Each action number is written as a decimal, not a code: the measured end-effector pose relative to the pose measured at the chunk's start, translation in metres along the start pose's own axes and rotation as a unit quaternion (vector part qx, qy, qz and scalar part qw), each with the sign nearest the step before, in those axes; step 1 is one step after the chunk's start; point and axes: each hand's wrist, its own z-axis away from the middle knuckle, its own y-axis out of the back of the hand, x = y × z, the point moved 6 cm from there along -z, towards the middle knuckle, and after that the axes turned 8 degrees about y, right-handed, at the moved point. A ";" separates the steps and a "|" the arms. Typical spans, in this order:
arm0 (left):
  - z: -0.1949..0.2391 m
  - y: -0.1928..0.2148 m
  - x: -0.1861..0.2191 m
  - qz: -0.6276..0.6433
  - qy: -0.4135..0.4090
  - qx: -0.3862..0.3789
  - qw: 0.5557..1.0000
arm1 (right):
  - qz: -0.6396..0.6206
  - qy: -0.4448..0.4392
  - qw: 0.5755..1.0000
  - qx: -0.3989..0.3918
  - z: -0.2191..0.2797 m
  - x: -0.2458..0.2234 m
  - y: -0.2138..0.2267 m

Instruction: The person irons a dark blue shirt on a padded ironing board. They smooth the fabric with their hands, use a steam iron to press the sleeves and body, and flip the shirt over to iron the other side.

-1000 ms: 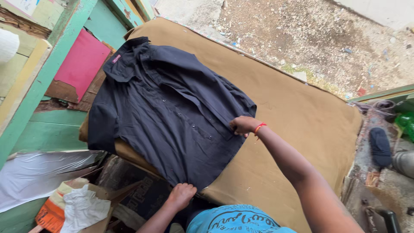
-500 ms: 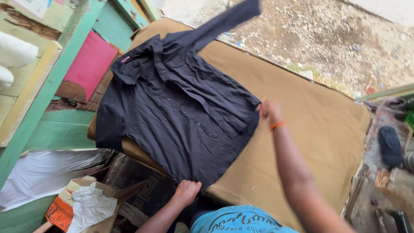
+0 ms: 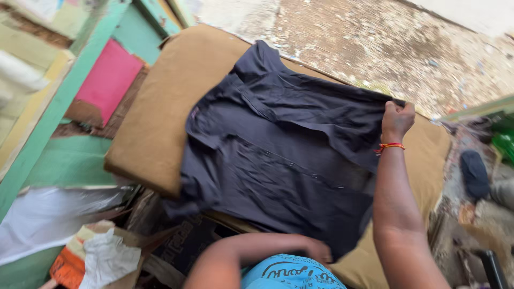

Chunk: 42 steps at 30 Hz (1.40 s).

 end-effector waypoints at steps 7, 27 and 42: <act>0.063 0.067 0.023 -0.148 -0.150 0.321 0.923 | 0.447 0.165 0.805 -0.354 0.142 -0.030 0.039; 0.288 0.281 -0.118 -0.303 0.292 0.587 0.691 | 0.387 -0.307 0.859 -0.137 0.031 0.141 0.040; 0.394 0.349 -0.344 -0.045 0.471 0.565 0.675 | -0.180 -0.404 0.892 0.097 0.050 0.178 0.038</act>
